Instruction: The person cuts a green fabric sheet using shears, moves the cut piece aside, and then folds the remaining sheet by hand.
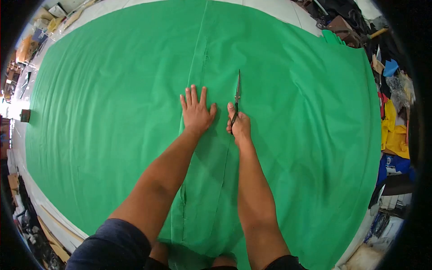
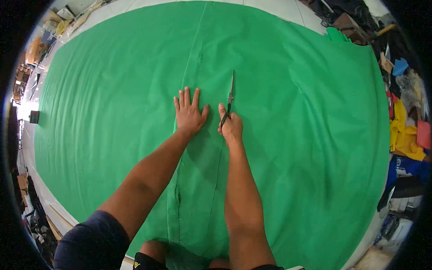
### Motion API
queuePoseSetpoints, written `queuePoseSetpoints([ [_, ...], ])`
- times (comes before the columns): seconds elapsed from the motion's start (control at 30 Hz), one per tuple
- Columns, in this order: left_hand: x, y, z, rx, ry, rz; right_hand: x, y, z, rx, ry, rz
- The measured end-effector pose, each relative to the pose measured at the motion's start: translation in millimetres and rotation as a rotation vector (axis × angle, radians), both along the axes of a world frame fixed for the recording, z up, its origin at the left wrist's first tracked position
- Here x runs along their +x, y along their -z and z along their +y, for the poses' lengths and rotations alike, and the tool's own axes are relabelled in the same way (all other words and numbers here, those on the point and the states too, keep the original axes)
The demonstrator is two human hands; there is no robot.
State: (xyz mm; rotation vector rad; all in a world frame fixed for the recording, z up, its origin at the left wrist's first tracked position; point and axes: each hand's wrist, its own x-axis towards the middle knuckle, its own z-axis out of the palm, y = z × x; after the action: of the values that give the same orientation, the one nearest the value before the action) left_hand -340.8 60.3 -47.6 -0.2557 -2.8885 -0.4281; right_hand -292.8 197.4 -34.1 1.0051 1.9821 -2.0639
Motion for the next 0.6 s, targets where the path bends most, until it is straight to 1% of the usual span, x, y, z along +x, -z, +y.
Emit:
queuePoseSetpoints([
  [0.07,-2.2,10.9,3.1,0.006,-0.011,-0.043,-1.2,2.1,2.8,-0.034,-0.009,0.003],
  [0.13,-4.7,9.1,0.7,-0.003,-0.031,-0.073,-1.7,-0.9,-0.5,-0.055,0.011,0.005],
  [0.2,-7.8,0.5,2.7,-0.007,-0.005,-0.13,-1.9,1.9,-1.3,-0.064,0.022,0.003],
  [0.27,-8.3,-0.1,2.5,-0.013,-0.006,-0.139,-16.6,1.2,0.9,-0.075,0.041,-0.004],
  [0.4,-12.3,-7.4,6.0,-0.012,-0.012,-0.208,-79.4,-5.5,22.5,-0.118,0.046,0.038],
  [0.6,-16.0,-10.2,6.4,-0.047,-0.016,-0.269,-176.6,-0.3,49.3,-0.042,0.064,0.026],
])
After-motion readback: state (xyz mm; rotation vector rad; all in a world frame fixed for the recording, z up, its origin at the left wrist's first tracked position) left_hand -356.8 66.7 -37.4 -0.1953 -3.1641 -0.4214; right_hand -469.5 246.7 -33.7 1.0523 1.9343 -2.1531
